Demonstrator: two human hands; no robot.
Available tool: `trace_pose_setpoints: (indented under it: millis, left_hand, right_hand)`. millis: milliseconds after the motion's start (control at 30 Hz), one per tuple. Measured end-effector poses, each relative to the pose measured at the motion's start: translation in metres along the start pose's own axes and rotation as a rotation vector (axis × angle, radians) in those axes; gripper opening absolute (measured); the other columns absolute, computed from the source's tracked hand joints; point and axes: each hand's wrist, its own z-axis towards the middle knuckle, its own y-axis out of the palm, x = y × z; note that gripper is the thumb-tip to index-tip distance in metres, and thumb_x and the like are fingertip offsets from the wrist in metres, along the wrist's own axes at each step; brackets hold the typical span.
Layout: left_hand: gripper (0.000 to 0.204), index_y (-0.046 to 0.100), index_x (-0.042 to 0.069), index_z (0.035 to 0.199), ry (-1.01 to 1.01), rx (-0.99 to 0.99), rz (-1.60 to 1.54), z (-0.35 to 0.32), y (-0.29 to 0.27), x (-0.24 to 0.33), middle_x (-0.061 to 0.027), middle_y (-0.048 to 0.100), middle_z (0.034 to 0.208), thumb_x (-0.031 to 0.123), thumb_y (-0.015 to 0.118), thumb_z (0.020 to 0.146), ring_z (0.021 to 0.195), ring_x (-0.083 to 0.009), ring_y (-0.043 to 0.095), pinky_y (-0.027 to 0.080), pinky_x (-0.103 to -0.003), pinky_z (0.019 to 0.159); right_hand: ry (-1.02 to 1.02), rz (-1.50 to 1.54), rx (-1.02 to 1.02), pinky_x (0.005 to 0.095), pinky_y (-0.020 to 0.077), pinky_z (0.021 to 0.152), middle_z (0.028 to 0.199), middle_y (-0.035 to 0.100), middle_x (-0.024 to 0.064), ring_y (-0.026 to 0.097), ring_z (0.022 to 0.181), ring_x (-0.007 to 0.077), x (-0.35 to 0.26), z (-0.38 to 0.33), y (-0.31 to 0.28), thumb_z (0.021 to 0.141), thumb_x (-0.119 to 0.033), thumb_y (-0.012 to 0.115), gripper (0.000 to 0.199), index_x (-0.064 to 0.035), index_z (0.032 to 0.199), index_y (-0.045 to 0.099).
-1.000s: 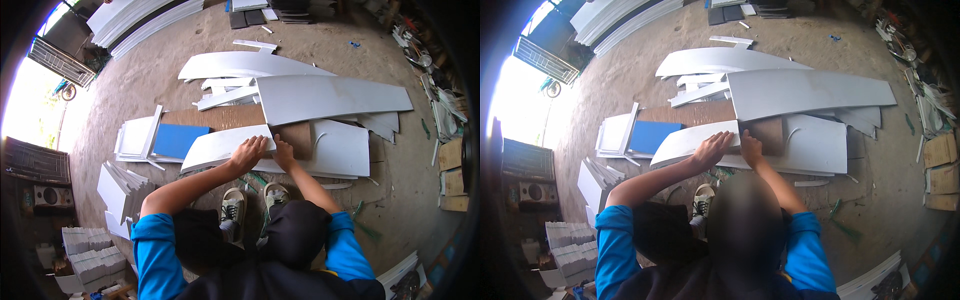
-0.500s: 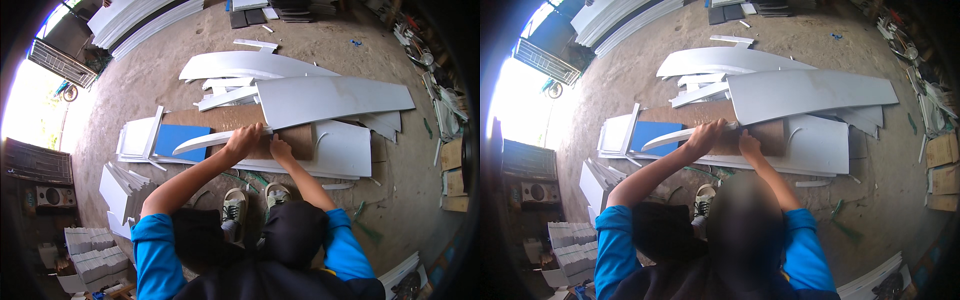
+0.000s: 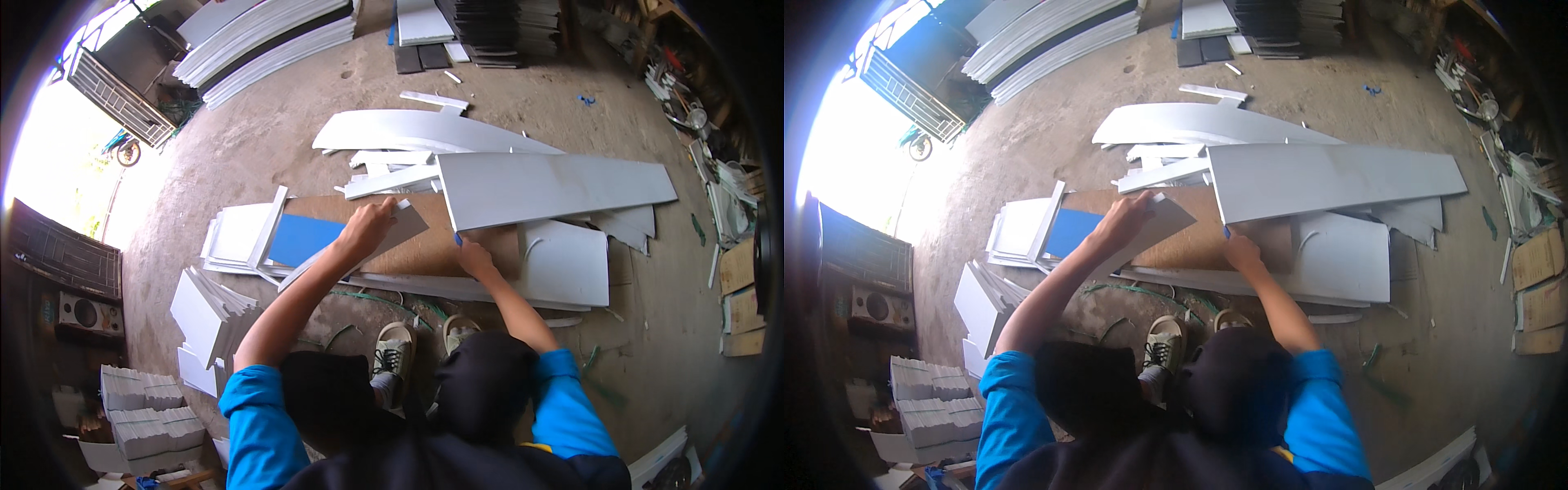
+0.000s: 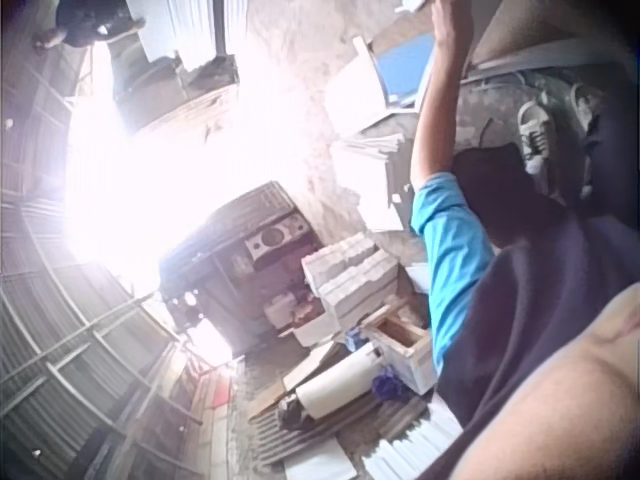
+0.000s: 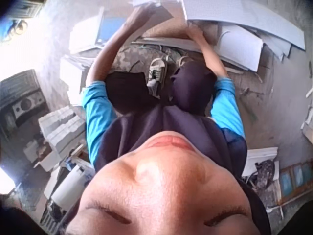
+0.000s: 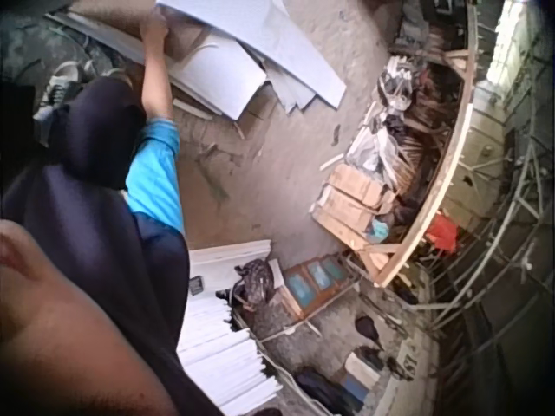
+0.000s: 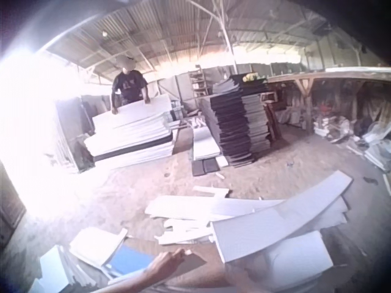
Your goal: The person sits on the floor and uses a utility knife to cut a blue rectangular sheet and several white rectangular sheets. They align the sheets, score the material with the knife, and snap the pieces apart to separate them.
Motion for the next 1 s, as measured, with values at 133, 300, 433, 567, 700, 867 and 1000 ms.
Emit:
trace_pose_setpoints:
  millis: [133,300,433,567,700,867,1000]
  left_hand:
    - [0.024,0.052,0.001,0.098,0.109,0.056,0.019,-0.006,-0.006,-0.024,-0.0215,0.060,0.078,0.015,0.058,0.079,0.076,-0.0371,0.060,0.047,-0.043,0.065]
    - [0.023,0.054,0.001,0.087,0.210,0.067,-0.039,-0.002,-0.016,-0.021,-0.0196,0.059,0.072,0.019,0.062,0.075,0.070,-0.0349,0.060,0.047,-0.041,0.062]
    - [0.023,0.056,0.002,0.087,0.263,0.091,-0.078,-0.006,-0.027,-0.027,-0.0178,0.059,0.070,0.021,0.063,0.075,0.069,-0.0332,0.060,0.046,-0.039,0.060]
    - [0.027,0.058,0.005,0.092,0.133,0.292,-0.258,-0.027,-0.017,-0.043,-0.0144,0.063,0.079,0.025,0.064,0.075,0.076,-0.0316,0.060,0.047,-0.039,0.066]
    - [0.021,0.058,0.005,0.097,-0.006,0.685,-0.360,-0.072,0.009,-0.084,-0.0124,0.059,0.103,0.017,0.061,0.079,0.101,-0.0299,0.051,0.039,-0.037,0.087]
    - [0.026,0.053,0.003,0.103,-0.569,0.884,-0.445,-0.141,0.109,-0.152,-0.0136,0.052,0.101,0.016,0.059,0.081,0.096,-0.0293,0.047,0.036,-0.037,0.086]
    - [0.053,0.037,0.000,0.120,-0.856,0.711,-0.716,-0.141,0.172,-0.163,-0.0199,0.038,0.111,0.022,0.062,0.079,0.104,-0.0291,0.039,0.035,-0.037,0.089]
  right_hand:
    - [-0.104,0.343,0.056,0.0427,0.0460,0.066,0.071,0.058,0.0212,0.060,0.072,0.0359,-0.030,-0.015,-0.034,0.088,-0.034,0.040,0.035,-0.0010,0.088,0.052]
    - [-0.502,0.610,0.355,0.0381,0.0438,0.061,0.074,0.057,0.0147,0.056,0.064,0.0294,-0.078,-0.006,-0.081,0.085,-0.029,0.055,0.030,-0.0011,0.088,0.045]
    - [-0.514,0.728,0.255,0.0320,0.0444,0.071,0.090,0.057,0.0107,0.057,0.080,0.0203,-0.111,-0.007,-0.095,0.083,-0.014,0.059,0.024,-0.0023,0.097,0.043]
    - [-0.331,0.702,0.248,0.0288,0.0448,0.070,0.086,0.058,0.0079,0.057,0.076,0.0170,-0.124,-0.008,-0.098,0.082,-0.017,0.061,0.026,-0.0027,0.098,0.045]
    - [-0.190,0.703,0.341,0.0279,0.0430,0.072,0.085,0.056,0.0060,0.053,0.076,0.0145,-0.099,-0.001,-0.093,0.080,-0.018,0.063,0.028,-0.0029,0.096,0.046]
    - [0.118,1.048,0.287,0.0290,0.0377,0.079,0.090,0.047,0.0035,0.047,0.085,0.0153,-0.037,0.032,-0.078,0.079,-0.014,0.064,0.033,-0.0038,0.101,0.042]
    - [0.383,1.111,0.223,0.0329,0.0355,0.085,0.098,0.045,0.0053,0.045,0.094,0.0166,-0.005,0.056,-0.048,0.079,-0.014,0.065,0.035,-0.0019,0.103,0.042]
